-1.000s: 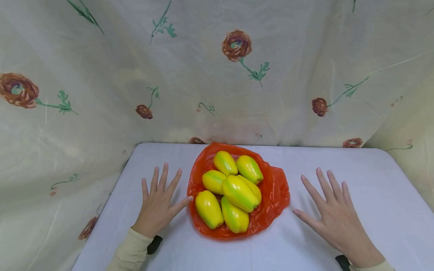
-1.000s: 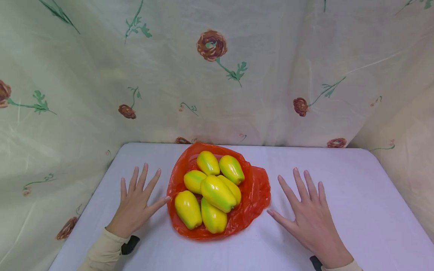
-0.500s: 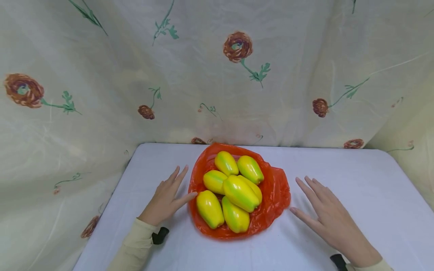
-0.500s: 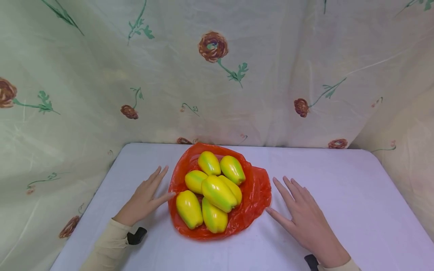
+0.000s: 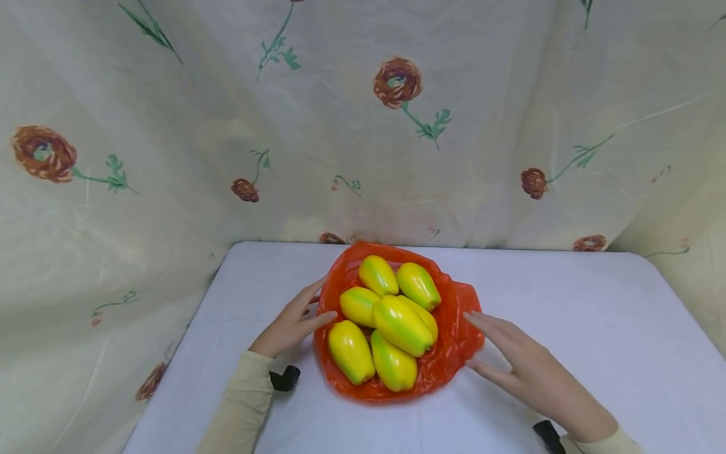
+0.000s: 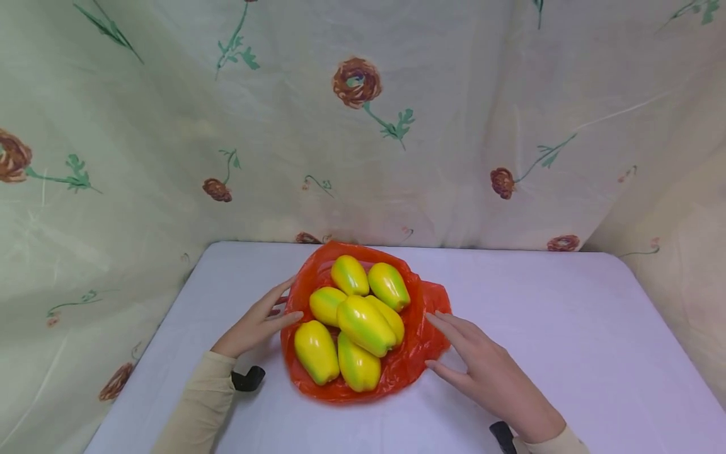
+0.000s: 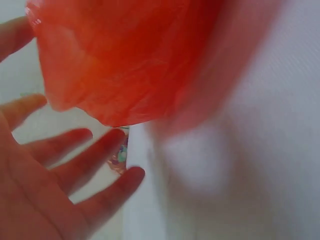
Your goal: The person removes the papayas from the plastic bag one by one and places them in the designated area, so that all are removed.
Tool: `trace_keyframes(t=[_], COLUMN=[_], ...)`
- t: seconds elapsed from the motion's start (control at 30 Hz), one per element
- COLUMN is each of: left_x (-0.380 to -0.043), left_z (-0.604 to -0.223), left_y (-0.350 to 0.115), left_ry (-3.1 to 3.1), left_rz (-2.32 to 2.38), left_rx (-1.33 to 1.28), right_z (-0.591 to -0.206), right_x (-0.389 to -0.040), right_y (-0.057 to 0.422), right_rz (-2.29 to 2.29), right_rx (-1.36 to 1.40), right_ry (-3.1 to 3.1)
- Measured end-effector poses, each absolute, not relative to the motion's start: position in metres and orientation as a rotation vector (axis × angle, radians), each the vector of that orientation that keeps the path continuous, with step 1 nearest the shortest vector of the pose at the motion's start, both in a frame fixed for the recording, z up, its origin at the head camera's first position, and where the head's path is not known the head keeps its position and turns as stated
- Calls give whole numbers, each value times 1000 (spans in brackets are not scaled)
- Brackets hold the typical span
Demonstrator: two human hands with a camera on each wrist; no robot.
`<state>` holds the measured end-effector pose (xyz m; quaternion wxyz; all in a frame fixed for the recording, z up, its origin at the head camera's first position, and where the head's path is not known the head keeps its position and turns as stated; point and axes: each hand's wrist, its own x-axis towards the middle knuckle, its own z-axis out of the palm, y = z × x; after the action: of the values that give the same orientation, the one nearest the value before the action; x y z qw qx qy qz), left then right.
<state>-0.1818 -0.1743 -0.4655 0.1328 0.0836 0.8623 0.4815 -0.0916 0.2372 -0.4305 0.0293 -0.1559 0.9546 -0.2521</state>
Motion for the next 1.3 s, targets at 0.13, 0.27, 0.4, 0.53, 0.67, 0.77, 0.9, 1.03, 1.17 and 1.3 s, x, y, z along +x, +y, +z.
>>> trace_keyframes(t=[0.13, 0.27, 0.4, 0.53, 0.67, 0.77, 0.9, 1.03, 1.17, 1.3], left_x=[-188, -193, -194, -195, -197, -198, -198, -197, -196, -197], left_z=[-472, -477, -481, -485, -488, -489, -489, -488, -486, -488], left_y=[-172, -171, -173, -174, -176, -178, -178, -176, -175, -176], left_ry=[2458, 2454, 2451, 2452, 2447, 2443, 2433, 2421, 2423, 2423], left_rz=[1457, 1466, 1461, 1453, 1462, 1475, 1491, 1493, 1483, 1485], left_rx=[208, 196, 186, 181, 189, 209, 210, 212, 218, 218], right_z=[-430, -429, -429, -431, -433, -435, -438, -443, -449, -454], right_x=[-94, -98, -102, -105, -108, -109, -111, -112, -112, -113], right_y=[229, 219, 209, 198, 190, 184, 178, 173, 169, 164], right_rz=[-798, -821, -854, -904, -969, -1016, -1078, -1123, -1133, -1140], right_rx=[-565, -630, -685, -741, -794, -810, -814, -823, -842, -846], right_ry=[2968, 2984, 2988, 2976, 2960, 2945, 2903, 2881, 2904, 2924])
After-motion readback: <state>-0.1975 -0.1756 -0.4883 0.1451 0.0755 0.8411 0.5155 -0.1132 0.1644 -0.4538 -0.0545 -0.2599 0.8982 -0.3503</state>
